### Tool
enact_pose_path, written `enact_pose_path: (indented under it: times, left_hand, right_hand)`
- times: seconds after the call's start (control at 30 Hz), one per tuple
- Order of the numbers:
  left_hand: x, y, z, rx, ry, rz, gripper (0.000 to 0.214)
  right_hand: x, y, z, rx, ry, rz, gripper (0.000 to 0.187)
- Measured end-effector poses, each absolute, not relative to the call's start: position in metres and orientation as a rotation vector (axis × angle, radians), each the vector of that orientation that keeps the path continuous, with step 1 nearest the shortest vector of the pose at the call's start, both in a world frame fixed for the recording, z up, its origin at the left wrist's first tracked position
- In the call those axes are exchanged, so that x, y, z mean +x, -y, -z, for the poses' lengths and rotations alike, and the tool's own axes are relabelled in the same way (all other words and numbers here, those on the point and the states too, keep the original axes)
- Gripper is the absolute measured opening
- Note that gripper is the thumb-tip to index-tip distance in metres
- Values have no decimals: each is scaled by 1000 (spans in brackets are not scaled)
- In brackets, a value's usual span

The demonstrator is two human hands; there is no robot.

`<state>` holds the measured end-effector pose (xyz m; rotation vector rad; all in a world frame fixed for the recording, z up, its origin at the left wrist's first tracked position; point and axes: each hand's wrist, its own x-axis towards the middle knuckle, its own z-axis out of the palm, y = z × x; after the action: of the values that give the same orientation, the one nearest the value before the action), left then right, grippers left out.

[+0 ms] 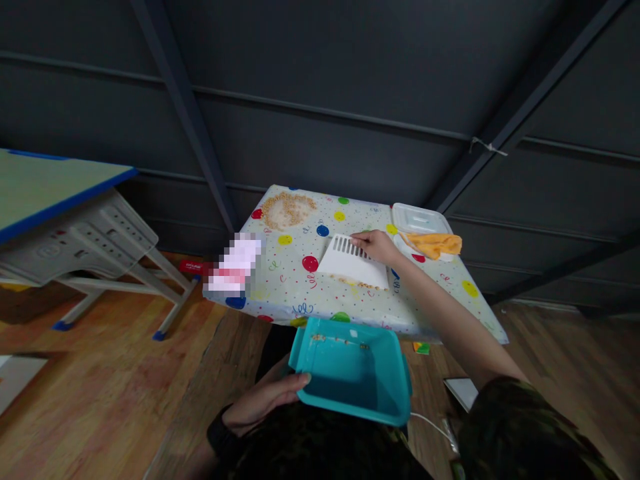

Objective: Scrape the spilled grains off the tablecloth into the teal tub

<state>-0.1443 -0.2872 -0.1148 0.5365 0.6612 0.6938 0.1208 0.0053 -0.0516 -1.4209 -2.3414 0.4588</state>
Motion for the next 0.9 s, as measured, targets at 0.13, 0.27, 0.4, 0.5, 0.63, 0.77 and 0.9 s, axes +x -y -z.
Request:
enact_pose_path:
  times: [0.13,0.27,0.4,0.5,0.63,0.77,0.9]
  left_hand:
    - [-146,286,110,531,-687,-683,66]
    - [-146,285,108,536,-693,-689,67]
    - [-143,283,107,527,-688,-700,65]
    - [-141,282,106,527,-692,-693,61]
    - [-141,283,108,523,-699,-690,60]
    - [-141,284,114,509,-719,-685,60]
    - [-141,284,121,483,-729,-703,62]
  right_hand:
    - [122,5,55,-1440,2348,-421,35]
    - [120,16,55,-1459,2344,-402,36]
    - [117,23,56,-1472,2331,-433,36]
    - [116,22,56,-1439,2318,-486,35]
    - [127,12,42,-1427,2225,-536,37]
    - [170,1,21,-1622,2040,-382,39]
    - [223,10,20,-1813,1871,-278,37]
